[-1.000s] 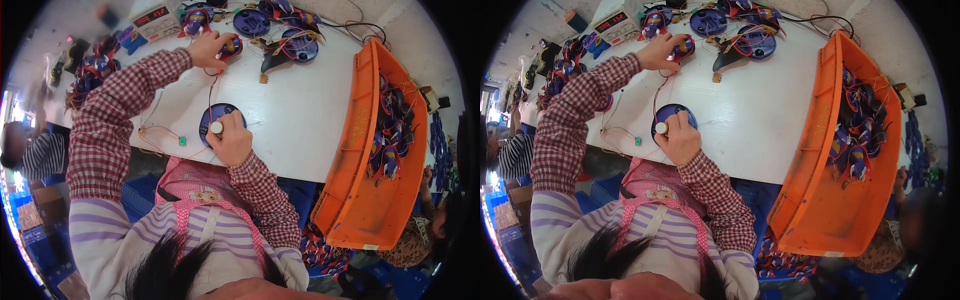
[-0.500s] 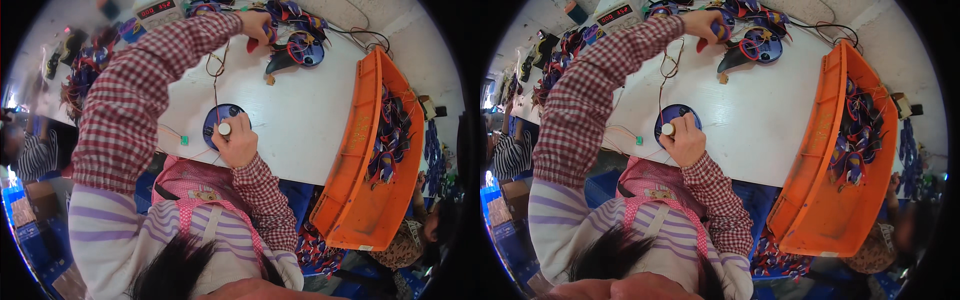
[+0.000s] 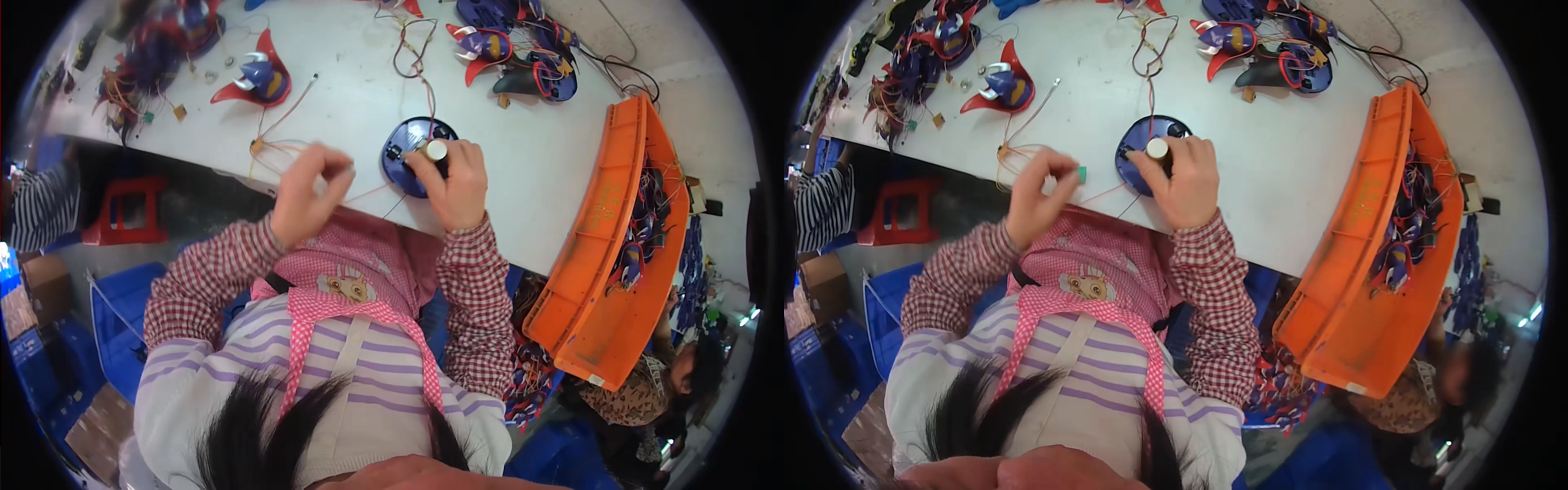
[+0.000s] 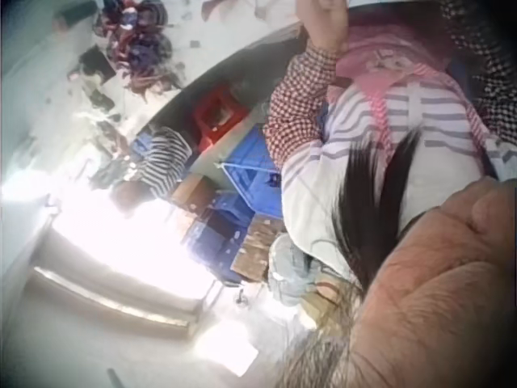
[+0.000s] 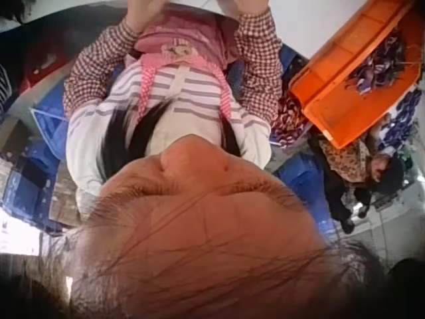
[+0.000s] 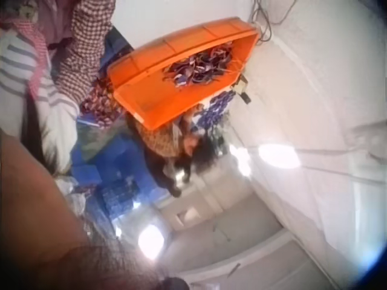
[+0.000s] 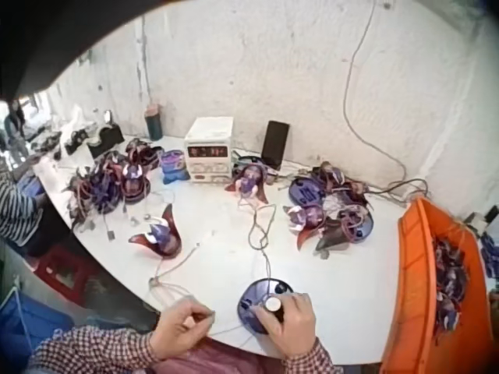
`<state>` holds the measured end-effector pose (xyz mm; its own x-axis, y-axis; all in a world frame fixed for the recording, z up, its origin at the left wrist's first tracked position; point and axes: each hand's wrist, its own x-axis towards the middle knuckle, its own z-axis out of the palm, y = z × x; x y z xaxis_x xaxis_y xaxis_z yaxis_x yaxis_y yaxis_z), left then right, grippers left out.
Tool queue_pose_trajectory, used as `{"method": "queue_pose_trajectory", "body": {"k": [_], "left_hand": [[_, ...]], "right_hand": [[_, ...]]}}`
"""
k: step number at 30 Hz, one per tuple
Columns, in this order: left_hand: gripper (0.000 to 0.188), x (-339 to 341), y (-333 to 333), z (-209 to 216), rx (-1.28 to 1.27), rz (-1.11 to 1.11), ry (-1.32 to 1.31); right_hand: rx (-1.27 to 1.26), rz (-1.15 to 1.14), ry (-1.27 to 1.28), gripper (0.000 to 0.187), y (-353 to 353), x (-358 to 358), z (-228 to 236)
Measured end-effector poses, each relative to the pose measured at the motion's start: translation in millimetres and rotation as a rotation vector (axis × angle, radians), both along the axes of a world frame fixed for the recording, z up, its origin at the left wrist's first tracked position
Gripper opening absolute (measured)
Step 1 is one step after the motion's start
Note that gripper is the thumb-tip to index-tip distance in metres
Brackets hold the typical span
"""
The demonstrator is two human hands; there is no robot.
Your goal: Assembling and testing small electronic toy components with wiring at a production workbench.
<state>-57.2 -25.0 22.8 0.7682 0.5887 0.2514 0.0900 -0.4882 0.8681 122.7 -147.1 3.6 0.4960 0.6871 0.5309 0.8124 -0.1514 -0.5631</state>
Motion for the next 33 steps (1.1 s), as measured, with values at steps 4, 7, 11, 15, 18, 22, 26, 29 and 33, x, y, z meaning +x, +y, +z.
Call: {"method": "queue_pose_trajectory", "body": {"k": [4,7,11,15,18,22,26,29,33], "left_hand": [[0.015,-38,-18,-17,-0.001,-0.010,-0.045],[0.017,-59,-5,-22,0.147,0.044,-0.167],[0.015,-95,6,-33,0.025,0.147,-0.118],[0.015,-110,1,-54,-0.167,0.370,-0.189],[0.015,-115,-2,-69,-0.322,0.578,-0.275],[0.021,-122,-1,-81,-0.416,0.563,-0.212],[0.024,-122,2,-73,-0.227,0.312,-0.173],[0.025,-106,5,-57,-0.161,0.045,-0.141],[0.016,-65,3,-41,-0.942,-0.021,-0.041]], "right_hand": [[0.063,-0.076,-0.012,0.024,-8,-5,15],[0.136,-0.202,0.163,0.020,-24,-38,30],[-0.107,0.170,0.096,0.024,-2,-86,21],[-0.290,0.117,-0.033,0.026,29,-95,6],[-0.410,0.082,-0.178,0.027,42,-97,-2],[-0.514,0.135,-0.260,0.028,47,-95,-8],[-0.463,0.140,-0.317,0.023,51,-90,-8],[-0.402,0.147,0.057,0.019,51,-87,-1],[-0.191,0.188,1.254,0.013,51,-94,11]]}}
